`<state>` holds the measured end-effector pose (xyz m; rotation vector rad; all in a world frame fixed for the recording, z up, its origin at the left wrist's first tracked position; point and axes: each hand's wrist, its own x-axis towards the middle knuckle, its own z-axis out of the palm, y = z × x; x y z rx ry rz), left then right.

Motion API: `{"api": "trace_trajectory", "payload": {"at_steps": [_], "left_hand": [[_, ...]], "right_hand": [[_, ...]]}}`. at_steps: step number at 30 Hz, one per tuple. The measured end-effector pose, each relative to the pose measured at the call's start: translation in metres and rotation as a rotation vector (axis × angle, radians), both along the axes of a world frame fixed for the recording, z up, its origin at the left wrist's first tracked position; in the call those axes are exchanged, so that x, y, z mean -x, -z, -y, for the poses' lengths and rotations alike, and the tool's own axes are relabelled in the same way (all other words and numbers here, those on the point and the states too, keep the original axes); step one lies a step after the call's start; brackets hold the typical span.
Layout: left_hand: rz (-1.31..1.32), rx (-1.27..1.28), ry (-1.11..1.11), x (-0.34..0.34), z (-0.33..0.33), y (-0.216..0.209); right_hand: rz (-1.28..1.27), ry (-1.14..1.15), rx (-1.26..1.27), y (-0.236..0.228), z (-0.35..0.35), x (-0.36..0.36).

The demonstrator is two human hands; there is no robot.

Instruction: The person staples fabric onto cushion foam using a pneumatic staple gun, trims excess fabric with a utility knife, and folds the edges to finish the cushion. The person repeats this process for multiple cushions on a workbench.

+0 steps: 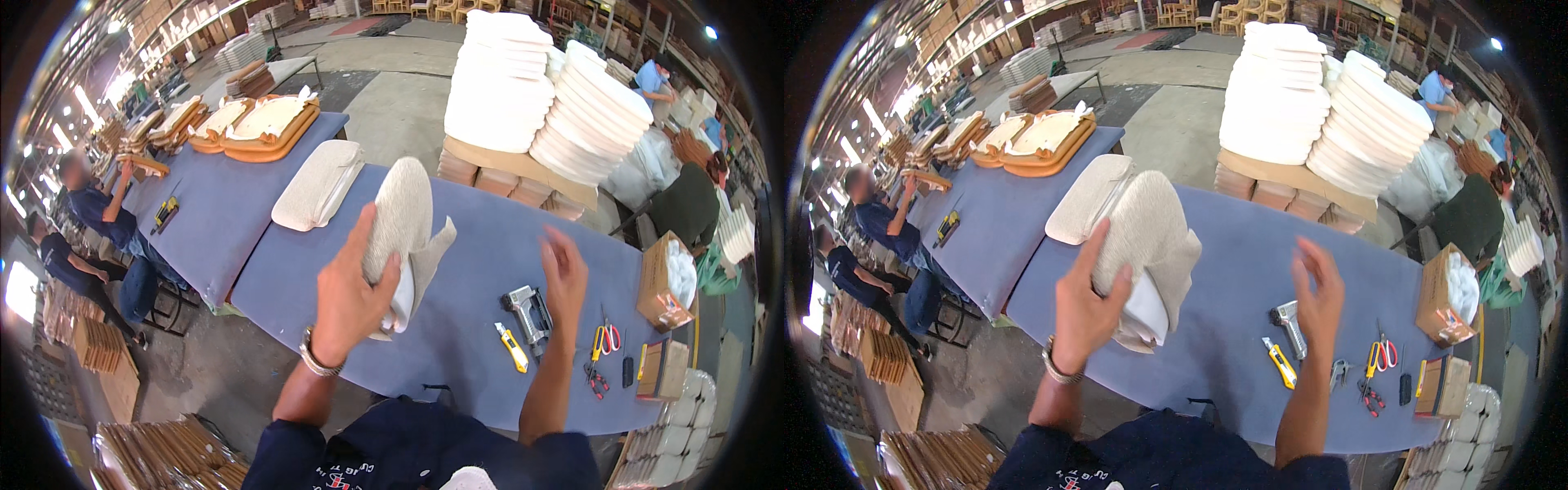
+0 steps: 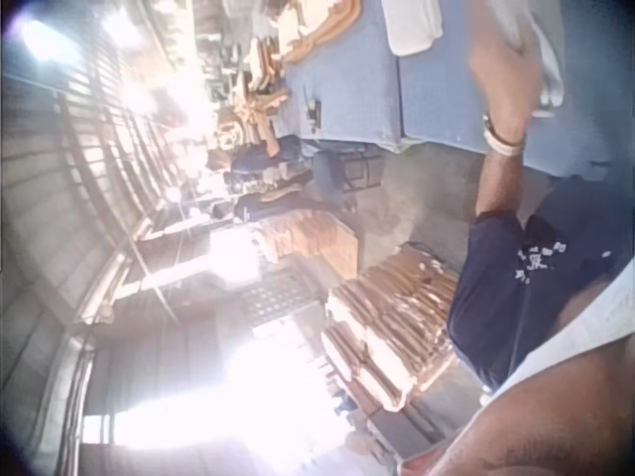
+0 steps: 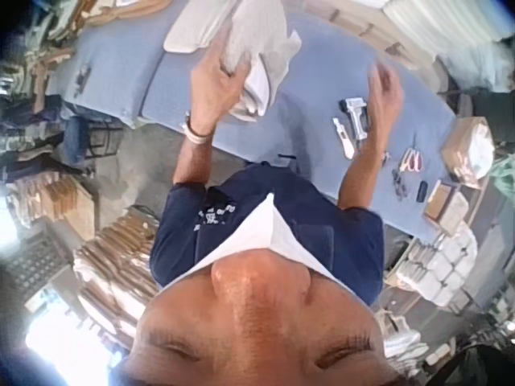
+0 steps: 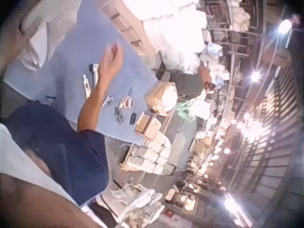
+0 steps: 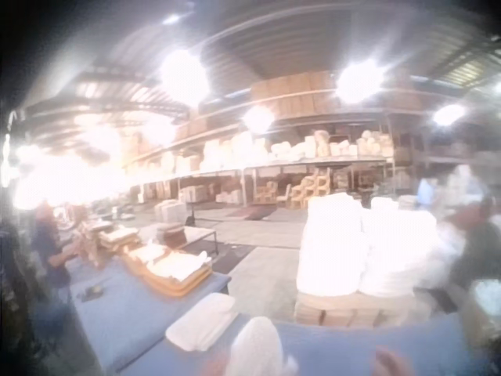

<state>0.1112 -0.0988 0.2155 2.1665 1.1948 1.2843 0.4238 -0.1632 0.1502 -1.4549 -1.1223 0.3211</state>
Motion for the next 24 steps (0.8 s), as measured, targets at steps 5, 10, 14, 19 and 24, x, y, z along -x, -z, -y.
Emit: {"api": "trace_trajectory", "payload": {"at_steps": [5, 10, 14, 19, 24], "left_hand": [[0.004, 0.207, -0.084, 0.011, 0.028, 0.051], [0.164, 0.16, -0.047, -0.012, 0.031, 0.053], [0.267, 0.312, -0.084, 0.004, 0.02, 0.046], [0.115, 0.164, -0.094, 0.01, 0.01, 0.054], [0.116, 0.146, -0.031, 0.031, -0.003, 0.055]], "right_hand": [[0.324, -0.301, -0.359, -0.034, -0.104, 0.101], [0.038, -0.449, -0.142, -0.015, -0.144, 0.14], [0.106, -0.473, -0.242, -0.015, -0.149, 0.167], [-0.024, -0.435, -0.438, 0.001, -0.159, 0.177], [0.049, -0.491, -0.469, 0.001, -0.176, 0.182]]}}
